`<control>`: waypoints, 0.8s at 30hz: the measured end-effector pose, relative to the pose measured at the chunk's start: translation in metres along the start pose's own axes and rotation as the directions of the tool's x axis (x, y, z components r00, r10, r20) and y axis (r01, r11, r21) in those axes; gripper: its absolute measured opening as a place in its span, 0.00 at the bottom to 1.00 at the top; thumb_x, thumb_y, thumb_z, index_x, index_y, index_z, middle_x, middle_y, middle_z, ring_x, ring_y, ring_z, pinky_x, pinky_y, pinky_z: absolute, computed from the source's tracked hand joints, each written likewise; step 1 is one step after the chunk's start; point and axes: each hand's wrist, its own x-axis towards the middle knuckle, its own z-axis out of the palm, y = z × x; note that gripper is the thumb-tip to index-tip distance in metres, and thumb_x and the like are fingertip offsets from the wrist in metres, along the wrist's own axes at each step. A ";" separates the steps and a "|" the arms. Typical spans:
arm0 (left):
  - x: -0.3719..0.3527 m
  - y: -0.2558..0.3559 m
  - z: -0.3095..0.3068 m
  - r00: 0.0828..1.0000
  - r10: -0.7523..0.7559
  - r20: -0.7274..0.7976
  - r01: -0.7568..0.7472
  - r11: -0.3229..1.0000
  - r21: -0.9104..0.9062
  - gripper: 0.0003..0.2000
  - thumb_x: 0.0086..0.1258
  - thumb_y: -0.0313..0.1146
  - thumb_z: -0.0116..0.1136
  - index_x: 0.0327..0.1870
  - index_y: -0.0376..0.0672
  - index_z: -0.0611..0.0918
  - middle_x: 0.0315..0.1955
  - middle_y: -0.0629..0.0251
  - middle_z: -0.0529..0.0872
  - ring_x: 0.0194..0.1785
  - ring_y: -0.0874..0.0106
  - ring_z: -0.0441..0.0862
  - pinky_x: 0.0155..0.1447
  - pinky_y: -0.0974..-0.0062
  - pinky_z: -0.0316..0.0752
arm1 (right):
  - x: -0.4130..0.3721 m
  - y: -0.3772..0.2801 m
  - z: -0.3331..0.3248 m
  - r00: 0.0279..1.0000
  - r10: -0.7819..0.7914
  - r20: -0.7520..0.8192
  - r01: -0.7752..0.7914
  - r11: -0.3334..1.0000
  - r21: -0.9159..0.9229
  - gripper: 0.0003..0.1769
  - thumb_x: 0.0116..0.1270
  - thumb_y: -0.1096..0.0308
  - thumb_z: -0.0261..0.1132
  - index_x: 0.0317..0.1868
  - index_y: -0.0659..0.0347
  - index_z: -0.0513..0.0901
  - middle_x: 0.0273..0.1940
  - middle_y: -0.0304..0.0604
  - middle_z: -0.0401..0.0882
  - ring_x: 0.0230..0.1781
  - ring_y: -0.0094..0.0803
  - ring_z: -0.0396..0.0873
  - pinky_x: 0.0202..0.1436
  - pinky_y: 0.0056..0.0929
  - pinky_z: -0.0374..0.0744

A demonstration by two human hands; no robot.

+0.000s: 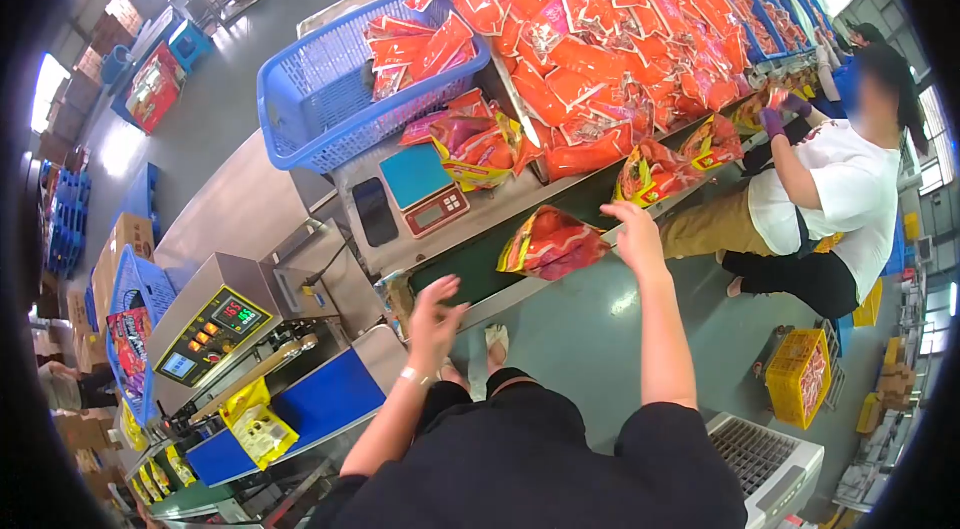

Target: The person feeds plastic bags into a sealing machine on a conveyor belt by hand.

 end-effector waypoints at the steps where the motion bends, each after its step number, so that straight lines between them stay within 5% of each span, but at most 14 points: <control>1: 0.016 0.000 0.027 0.999 0.005 0.042 -0.011 0.991 0.137 0.19 0.61 0.28 0.63 0.54 0.44 0.77 0.46 0.62 0.82 0.49 0.69 0.81 0.48 0.74 0.77 | 0.002 -0.013 -0.010 0.996 -0.084 0.019 0.081 0.988 0.128 0.19 0.52 0.84 0.56 0.43 0.59 0.81 0.43 0.45 0.80 0.48 0.42 0.77 0.52 0.36 0.75; 4: 0.042 -0.018 0.060 0.993 0.052 0.108 -0.085 0.939 0.332 0.17 0.58 0.26 0.63 0.50 0.45 0.79 0.43 0.62 0.83 0.47 0.66 0.81 0.47 0.72 0.77 | -0.002 -0.045 0.000 0.875 -0.425 0.233 0.318 0.866 0.385 0.14 0.51 0.80 0.58 0.37 0.59 0.84 0.40 0.43 0.84 0.44 0.41 0.80 0.50 0.36 0.77; 5: 0.044 -0.025 0.065 0.981 0.116 0.156 -0.169 0.907 0.385 0.15 0.57 0.25 0.62 0.46 0.44 0.81 0.41 0.62 0.83 0.46 0.65 0.81 0.47 0.72 0.77 | -0.009 -0.057 0.022 0.842 -0.455 0.288 0.322 0.854 0.408 0.13 0.51 0.76 0.58 0.38 0.58 0.84 0.38 0.44 0.84 0.42 0.41 0.81 0.47 0.36 0.78; 7: 0.042 -0.038 0.061 0.966 0.219 0.138 -0.257 0.875 0.409 0.11 0.57 0.24 0.62 0.42 0.43 0.82 0.40 0.62 0.84 0.42 0.65 0.82 0.44 0.72 0.77 | -0.016 -0.069 0.073 0.570 -0.384 0.726 0.394 0.904 0.168 0.10 0.54 0.71 0.58 0.36 0.58 0.83 0.36 0.49 0.82 0.39 0.45 0.81 0.42 0.39 0.78; 8: 0.039 -0.044 0.058 0.938 0.321 0.128 -0.344 0.839 0.421 0.08 0.57 0.22 0.61 0.38 0.41 0.83 0.39 0.62 0.84 0.39 0.66 0.83 0.42 0.73 0.77 | -0.022 -0.078 0.103 0.548 -0.345 0.762 0.291 0.933 0.213 0.09 0.57 0.68 0.58 0.36 0.59 0.82 0.37 0.52 0.82 0.39 0.47 0.81 0.42 0.41 0.77; 9: 0.034 -0.049 0.058 0.941 0.320 0.111 -0.336 0.842 0.422 0.07 0.57 0.21 0.61 0.36 0.40 0.83 0.37 0.62 0.85 0.39 0.67 0.83 0.41 0.76 0.77 | -0.032 -0.067 0.137 0.394 -0.347 0.851 0.401 0.898 0.180 0.09 0.58 0.67 0.60 0.37 0.60 0.81 0.38 0.53 0.82 0.39 0.48 0.81 0.42 0.41 0.77; 12: 0.028 -0.039 0.042 0.973 0.219 0.069 -0.228 0.899 0.373 0.08 0.57 0.19 0.61 0.37 0.39 0.83 0.39 0.62 0.85 0.41 0.68 0.83 0.40 0.78 0.77 | -0.027 -0.083 0.142 0.534 -0.310 0.787 0.165 0.951 0.263 0.08 0.58 0.69 0.61 0.38 0.59 0.81 0.39 0.53 0.82 0.40 0.47 0.81 0.44 0.41 0.77; 13: 0.027 -0.040 0.039 0.986 0.159 0.053 -0.168 0.942 0.291 0.10 0.57 0.18 0.61 0.40 0.39 0.83 0.41 0.63 0.85 0.42 0.71 0.83 0.42 0.79 0.77 | -0.012 -0.089 0.086 0.475 -0.442 0.761 0.221 0.897 0.383 0.08 0.58 0.70 0.62 0.39 0.59 0.82 0.40 0.54 0.81 0.42 0.45 0.81 0.45 0.40 0.77; 14: 0.028 -0.041 0.038 0.986 0.159 0.048 -0.166 0.942 0.293 0.10 0.57 0.18 0.61 0.40 0.39 0.83 0.41 0.63 0.85 0.42 0.71 0.83 0.42 0.79 0.77 | -0.003 -0.085 0.057 0.580 -0.550 0.601 0.226 0.817 0.530 0.10 0.56 0.75 0.59 0.39 0.60 0.82 0.42 0.53 0.81 0.44 0.43 0.81 0.47 0.37 0.77; 15: 0.026 -0.043 0.038 0.995 0.099 -0.013 -0.093 0.970 0.226 0.10 0.57 0.19 0.62 0.40 0.39 0.83 0.42 0.64 0.86 0.43 0.70 0.83 0.42 0.77 0.78 | -0.004 -0.070 0.050 0.796 -0.520 0.310 0.176 0.689 0.704 0.15 0.52 0.82 0.56 0.39 0.62 0.82 0.42 0.50 0.82 0.46 0.43 0.80 0.50 0.36 0.78; 16: 0.023 -0.045 0.037 0.997 0.032 -0.074 -0.020 0.988 0.153 0.10 0.57 0.20 0.62 0.40 0.39 0.83 0.43 0.64 0.86 0.44 0.69 0.82 0.43 0.76 0.78 | 0.003 -0.066 0.023 0.885 -0.389 0.257 0.100 0.697 0.710 0.20 0.48 0.86 0.52 0.41 0.64 0.82 0.43 0.49 0.82 0.47 0.43 0.79 0.54 0.35 0.77; 20: 0.014 -0.050 0.029 0.993 0.058 -0.105 -0.041 0.986 0.161 0.10 0.56 0.19 0.63 0.40 0.39 0.84 0.46 0.61 0.85 0.46 0.70 0.82 0.48 0.77 0.77 | 0.007 -0.012 0.020 0.845 -0.330 0.420 0.057 0.838 0.542 0.27 0.52 0.88 0.54 0.53 0.58 0.80 0.58 0.46 0.75 0.63 0.41 0.70 0.65 0.34 0.71; 22: 0.011 -0.059 0.022 0.990 0.072 -0.119 -0.052 0.985 0.166 0.09 0.57 0.20 0.63 0.39 0.38 0.84 0.46 0.60 0.85 0.46 0.70 0.82 0.50 0.77 0.77 | -0.003 -0.004 0.070 0.785 -0.444 0.432 -0.216 0.457 0.863 0.26 0.53 0.86 0.60 0.53 0.56 0.82 0.58 0.43 0.76 0.66 0.41 0.67 0.68 0.38 0.66; 24: 0.007 -0.063 0.015 0.987 0.078 -0.144 -0.052 0.983 0.174 0.07 0.58 0.20 0.63 0.38 0.38 0.84 0.46 0.60 0.85 0.47 0.71 0.82 0.52 0.76 0.76 | -0.013 -0.018 0.093 0.797 -0.470 0.378 -0.102 0.512 0.853 0.19 0.51 0.86 0.63 0.43 0.59 0.85 0.46 0.41 0.84 0.62 0.39 0.72 0.70 0.42 0.63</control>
